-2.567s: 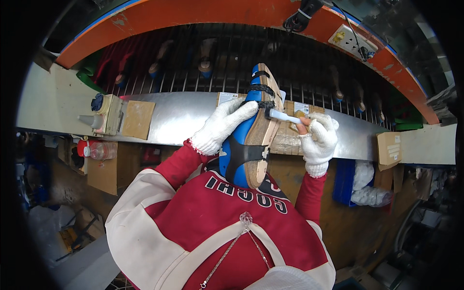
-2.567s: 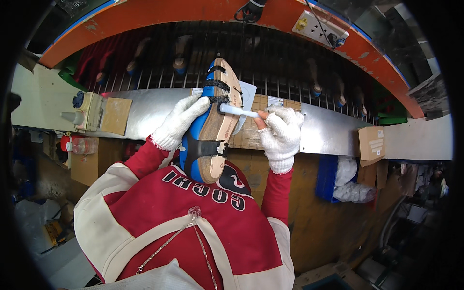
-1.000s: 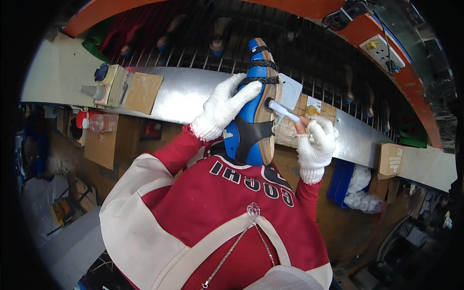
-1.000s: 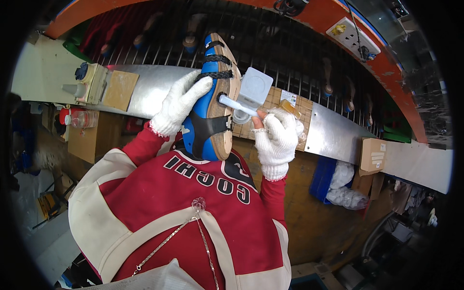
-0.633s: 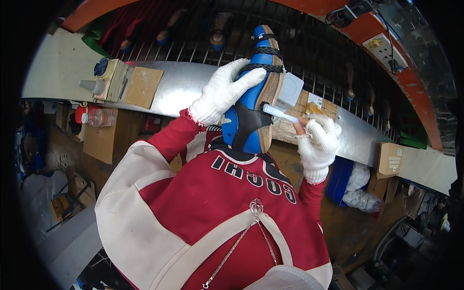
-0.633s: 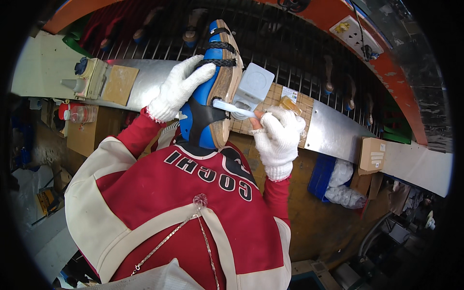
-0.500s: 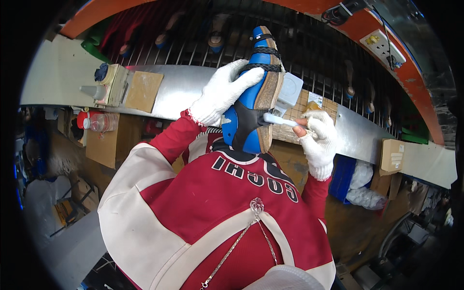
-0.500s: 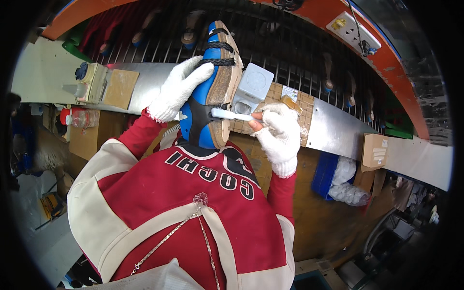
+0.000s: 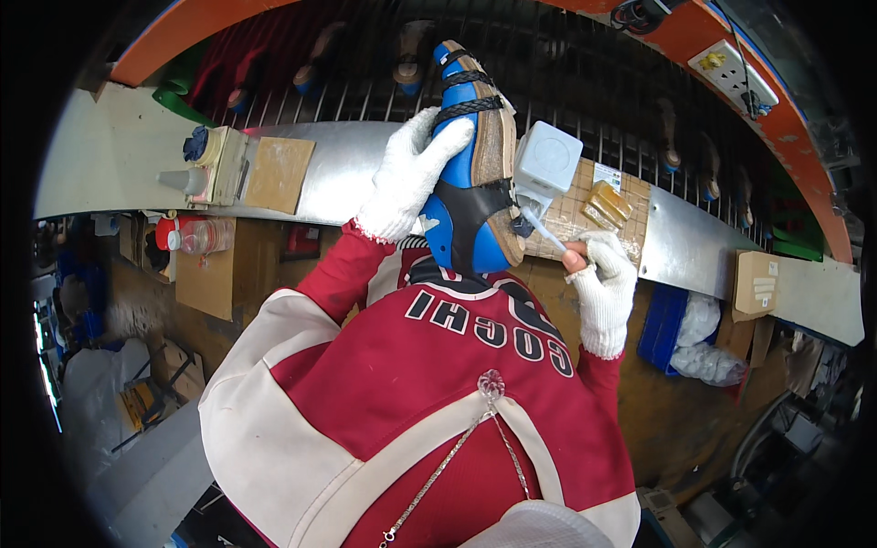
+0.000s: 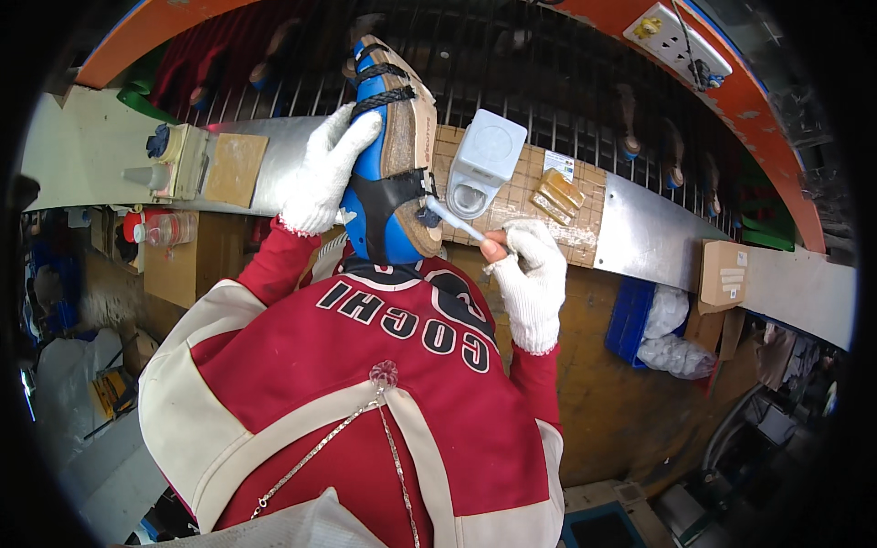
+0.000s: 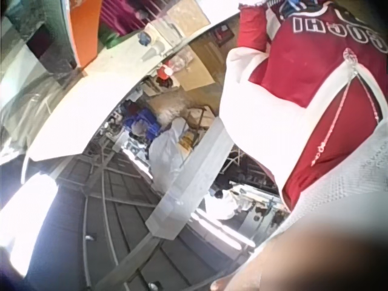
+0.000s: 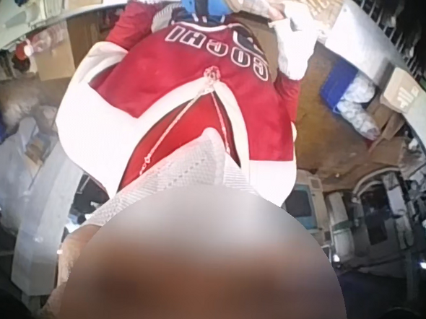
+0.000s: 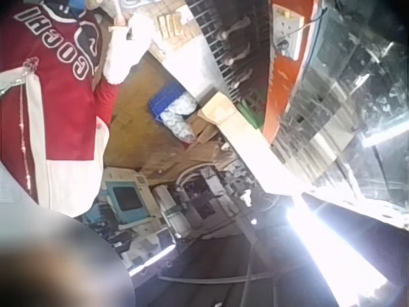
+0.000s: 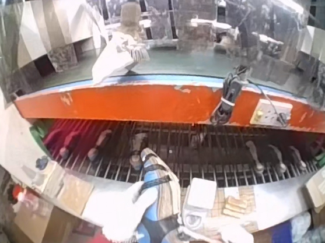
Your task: The person applies glue to the sole and strap of a blue sandal using a brush. They repeatedly dip the brush into a container and spread the adhesive along the edges and surface of the sandal.
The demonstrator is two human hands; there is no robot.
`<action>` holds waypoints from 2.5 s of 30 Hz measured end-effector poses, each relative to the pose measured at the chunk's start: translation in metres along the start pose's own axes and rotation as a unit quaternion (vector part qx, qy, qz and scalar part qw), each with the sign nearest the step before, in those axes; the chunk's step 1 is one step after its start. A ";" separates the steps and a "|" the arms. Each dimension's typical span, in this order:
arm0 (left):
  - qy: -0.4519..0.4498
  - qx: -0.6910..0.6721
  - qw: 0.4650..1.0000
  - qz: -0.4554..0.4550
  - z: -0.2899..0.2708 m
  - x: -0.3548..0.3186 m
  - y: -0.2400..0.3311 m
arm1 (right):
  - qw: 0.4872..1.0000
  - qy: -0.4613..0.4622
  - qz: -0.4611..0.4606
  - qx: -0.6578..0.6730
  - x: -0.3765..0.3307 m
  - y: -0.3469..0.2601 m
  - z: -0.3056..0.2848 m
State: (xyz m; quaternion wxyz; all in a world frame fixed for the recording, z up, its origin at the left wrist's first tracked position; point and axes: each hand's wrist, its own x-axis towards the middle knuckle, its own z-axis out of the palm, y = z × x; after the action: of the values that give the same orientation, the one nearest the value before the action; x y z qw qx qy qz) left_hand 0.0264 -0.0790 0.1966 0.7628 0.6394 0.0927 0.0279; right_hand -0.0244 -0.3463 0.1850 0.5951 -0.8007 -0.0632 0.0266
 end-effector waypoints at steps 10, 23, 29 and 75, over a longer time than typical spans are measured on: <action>-0.011 0.028 1.000 0.009 -0.008 0.000 0.000 | 0.973 0.042 -0.115 -0.197 0.006 -0.006 0.015; -0.047 0.097 0.994 -0.021 -0.026 0.002 -0.002 | 0.918 0.077 -0.260 -0.290 0.033 -0.009 0.034; -0.076 0.063 0.995 -0.024 -0.035 0.008 0.000 | 0.937 -0.006 -0.257 -0.237 0.047 -0.004 0.029; -0.180 -0.242 0.889 -0.344 0.014 0.026 -0.031 | 0.965 0.045 -0.250 -0.071 0.043 0.001 -0.001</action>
State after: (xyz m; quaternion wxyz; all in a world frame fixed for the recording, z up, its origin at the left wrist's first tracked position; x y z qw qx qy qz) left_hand 0.0520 -0.0937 0.1655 0.8594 0.3570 0.1587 -0.3299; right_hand 0.0185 -0.3415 0.1858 0.5271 -0.7998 -0.2361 -0.1637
